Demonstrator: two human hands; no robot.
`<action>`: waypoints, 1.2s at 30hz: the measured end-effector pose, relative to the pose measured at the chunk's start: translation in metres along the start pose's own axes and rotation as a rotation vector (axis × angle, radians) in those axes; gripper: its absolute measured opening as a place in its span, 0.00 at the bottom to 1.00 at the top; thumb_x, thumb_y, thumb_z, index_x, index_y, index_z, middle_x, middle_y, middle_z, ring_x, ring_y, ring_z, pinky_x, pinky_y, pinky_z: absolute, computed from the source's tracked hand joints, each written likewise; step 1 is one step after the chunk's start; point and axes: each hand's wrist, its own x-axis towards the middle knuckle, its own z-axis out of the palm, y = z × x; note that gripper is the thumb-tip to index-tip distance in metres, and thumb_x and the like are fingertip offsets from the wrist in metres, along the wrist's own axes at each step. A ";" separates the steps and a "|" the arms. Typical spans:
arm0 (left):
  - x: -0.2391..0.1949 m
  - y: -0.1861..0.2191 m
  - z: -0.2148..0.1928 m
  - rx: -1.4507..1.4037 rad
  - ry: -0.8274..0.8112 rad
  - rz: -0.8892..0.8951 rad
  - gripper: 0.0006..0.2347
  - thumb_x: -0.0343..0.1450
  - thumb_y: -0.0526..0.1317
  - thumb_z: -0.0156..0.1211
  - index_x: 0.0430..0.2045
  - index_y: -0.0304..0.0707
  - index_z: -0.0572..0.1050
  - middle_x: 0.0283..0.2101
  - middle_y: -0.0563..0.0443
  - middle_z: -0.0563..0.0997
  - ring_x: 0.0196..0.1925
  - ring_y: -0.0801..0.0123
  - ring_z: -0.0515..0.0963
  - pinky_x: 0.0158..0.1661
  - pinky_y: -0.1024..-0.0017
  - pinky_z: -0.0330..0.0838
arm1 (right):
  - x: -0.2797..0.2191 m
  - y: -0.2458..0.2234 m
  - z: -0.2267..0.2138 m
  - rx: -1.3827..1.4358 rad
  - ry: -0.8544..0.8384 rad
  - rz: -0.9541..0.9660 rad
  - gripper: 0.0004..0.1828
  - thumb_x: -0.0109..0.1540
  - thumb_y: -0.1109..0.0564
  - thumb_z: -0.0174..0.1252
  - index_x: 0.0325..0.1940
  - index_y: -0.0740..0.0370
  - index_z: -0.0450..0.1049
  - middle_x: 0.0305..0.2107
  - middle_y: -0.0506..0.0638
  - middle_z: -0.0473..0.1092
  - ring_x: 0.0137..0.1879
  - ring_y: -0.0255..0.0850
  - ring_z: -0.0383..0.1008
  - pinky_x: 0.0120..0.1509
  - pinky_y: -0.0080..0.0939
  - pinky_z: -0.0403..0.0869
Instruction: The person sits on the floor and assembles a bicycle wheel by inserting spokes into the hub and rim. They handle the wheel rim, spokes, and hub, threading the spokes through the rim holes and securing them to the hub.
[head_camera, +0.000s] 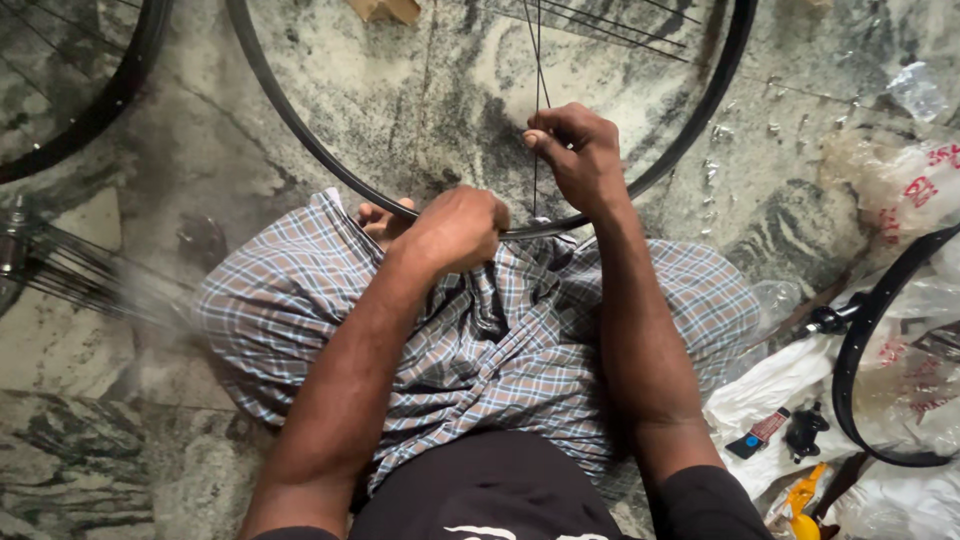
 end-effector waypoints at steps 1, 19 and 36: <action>0.005 0.000 -0.001 -0.038 0.014 -0.002 0.15 0.63 0.31 0.53 0.41 0.39 0.82 0.43 0.31 0.82 0.49 0.44 0.82 0.52 0.55 0.74 | 0.002 -0.001 0.001 -0.016 -0.006 0.011 0.09 0.62 0.62 0.69 0.45 0.66 0.80 0.34 0.48 0.75 0.40 0.33 0.74 0.44 0.34 0.73; -0.005 -0.003 -0.015 0.054 -0.021 -0.082 0.20 0.63 0.33 0.60 0.50 0.42 0.78 0.49 0.33 0.82 0.55 0.44 0.80 0.56 0.54 0.72 | -0.004 -0.007 0.012 -0.107 -0.028 -0.049 0.12 0.61 0.54 0.72 0.42 0.63 0.80 0.30 0.47 0.73 0.36 0.34 0.70 0.40 0.38 0.69; 0.014 -0.008 -0.012 -0.678 0.624 0.042 0.11 0.74 0.30 0.52 0.51 0.31 0.75 0.45 0.42 0.84 0.48 0.59 0.85 0.50 0.64 0.78 | -0.002 -0.018 -0.005 -0.087 -0.104 -0.031 0.12 0.62 0.59 0.74 0.47 0.66 0.80 0.32 0.48 0.71 0.38 0.34 0.69 0.42 0.36 0.68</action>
